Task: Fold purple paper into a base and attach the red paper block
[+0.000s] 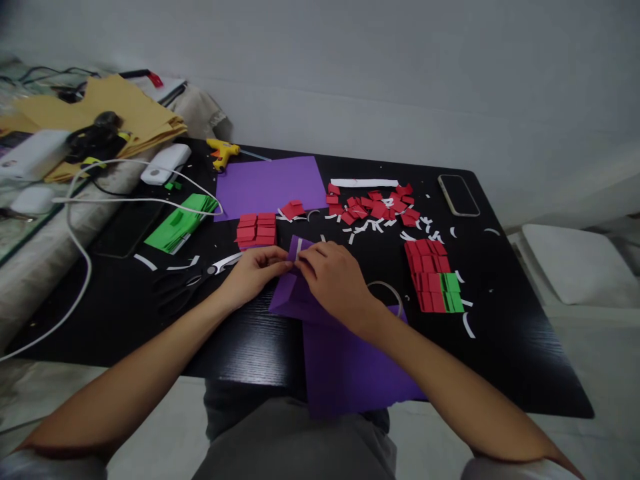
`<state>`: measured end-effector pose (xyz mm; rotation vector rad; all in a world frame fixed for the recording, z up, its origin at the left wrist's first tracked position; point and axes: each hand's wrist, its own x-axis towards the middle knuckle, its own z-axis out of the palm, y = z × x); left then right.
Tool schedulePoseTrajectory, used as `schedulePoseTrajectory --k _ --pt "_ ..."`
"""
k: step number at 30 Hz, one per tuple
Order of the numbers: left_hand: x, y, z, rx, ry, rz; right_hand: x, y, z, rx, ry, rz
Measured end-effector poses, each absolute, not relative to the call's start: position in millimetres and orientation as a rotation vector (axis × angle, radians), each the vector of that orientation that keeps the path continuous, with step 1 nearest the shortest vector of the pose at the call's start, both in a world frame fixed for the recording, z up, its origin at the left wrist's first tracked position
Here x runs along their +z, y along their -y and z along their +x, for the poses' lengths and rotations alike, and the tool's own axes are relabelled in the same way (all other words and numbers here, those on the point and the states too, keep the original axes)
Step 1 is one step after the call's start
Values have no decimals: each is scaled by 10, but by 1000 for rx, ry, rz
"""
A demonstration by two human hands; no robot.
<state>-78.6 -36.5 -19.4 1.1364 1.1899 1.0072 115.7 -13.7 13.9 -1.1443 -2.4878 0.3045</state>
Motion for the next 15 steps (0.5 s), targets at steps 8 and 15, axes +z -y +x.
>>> schedulePoseTrajectory --k 8,15 --pt "-201 386 -804 989 -1242 1433 220 56 1144 528 2592 -1199" --pt "-264 405 -810 957 -1246 1498 358 -36 1138 607 2700 -1185"
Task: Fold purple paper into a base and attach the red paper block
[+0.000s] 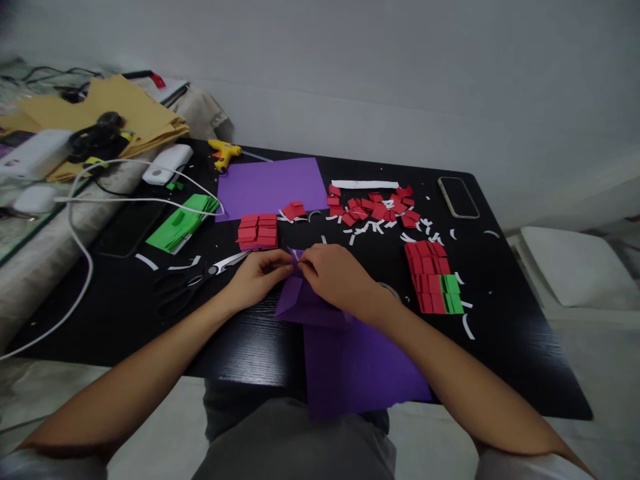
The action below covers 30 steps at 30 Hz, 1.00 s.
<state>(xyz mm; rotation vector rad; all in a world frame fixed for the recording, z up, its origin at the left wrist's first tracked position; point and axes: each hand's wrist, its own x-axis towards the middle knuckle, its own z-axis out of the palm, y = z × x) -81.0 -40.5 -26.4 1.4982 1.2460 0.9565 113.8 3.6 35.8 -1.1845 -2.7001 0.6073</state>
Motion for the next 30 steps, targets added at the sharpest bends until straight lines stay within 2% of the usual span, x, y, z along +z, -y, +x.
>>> schedulePoseTrajectory --k 11,30 --pt "-252 382 -821 955 -1283 1530 389 -162 1224 884 2499 -1117" --pt "-240 395 -795 950 -1290 1485 395 -50 1092 456 2813 -1187"
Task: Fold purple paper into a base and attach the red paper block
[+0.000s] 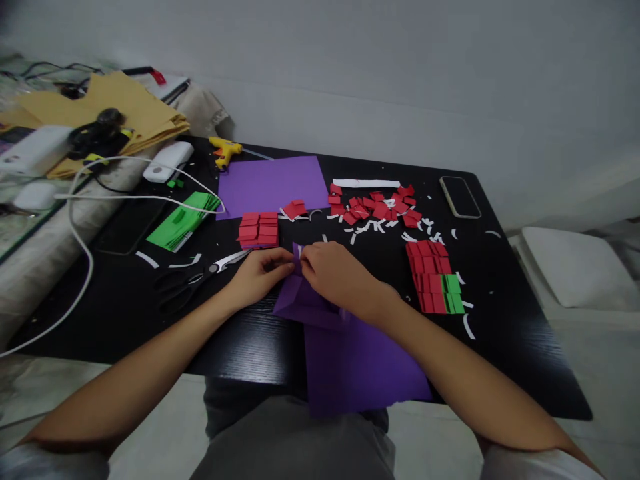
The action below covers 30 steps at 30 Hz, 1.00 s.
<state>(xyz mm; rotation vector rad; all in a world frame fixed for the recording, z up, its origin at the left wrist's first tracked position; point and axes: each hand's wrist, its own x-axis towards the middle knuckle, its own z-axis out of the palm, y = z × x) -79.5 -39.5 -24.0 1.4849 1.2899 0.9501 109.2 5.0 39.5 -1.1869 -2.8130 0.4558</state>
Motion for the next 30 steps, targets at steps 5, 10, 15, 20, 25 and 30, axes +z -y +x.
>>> schedulePoseTrajectory --k 5,10,15,20,25,30 --pt "-237 392 -791 953 -1282 1481 377 -33 1082 314 2872 -1155" --pt "-249 391 -784 918 -1306 1438 336 -56 1121 481 2809 -1162" --pt "-266 386 -784 882 -1288 1334 295 -180 1233 541 2674 -1162" --pt "-281 365 -793 817 -1273 1232 349 -625 1571 341 2424 -1403" --pt "-281 355 -793 808 -1305 1110 369 -854 1932 181 2372 -1572" --pt "-241 364 -813 765 -1376 1043 377 -518 2166 203 2403 -1570"
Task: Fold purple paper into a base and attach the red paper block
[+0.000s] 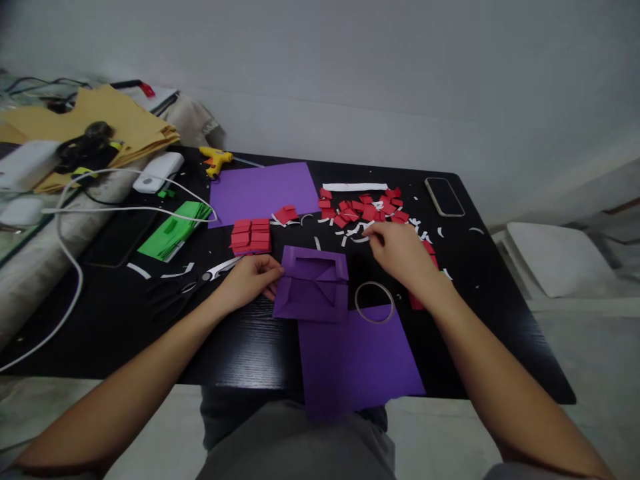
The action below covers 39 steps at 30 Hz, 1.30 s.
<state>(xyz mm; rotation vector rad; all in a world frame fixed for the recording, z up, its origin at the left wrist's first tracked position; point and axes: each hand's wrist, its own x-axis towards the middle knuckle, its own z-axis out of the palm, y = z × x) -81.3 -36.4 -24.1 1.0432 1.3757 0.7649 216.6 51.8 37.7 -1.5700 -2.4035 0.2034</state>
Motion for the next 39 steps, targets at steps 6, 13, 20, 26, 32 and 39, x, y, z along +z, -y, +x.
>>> schedulePoseTrajectory --k 6,13,20,26,32,39 --pt "-99 447 -880 541 -1583 1347 340 8 2443 300 2476 -1512" --pt "125 718 -1187 503 -1758 1713 297 116 2606 392 2147 -1593" --pt "246 1095 -1644 497 -2025 1659 271 38 2600 539 2075 -1674" --pt "217 1272 -2077 446 -2271 1752 252 91 2648 404 2236 -1482" --pt "53 1268 -2335 290 -2122 1928 228 330 2584 690 2583 -1566" --pt "11 1194 -2405 260 -2105 1904 208 371 2518 574 2622 -1520"
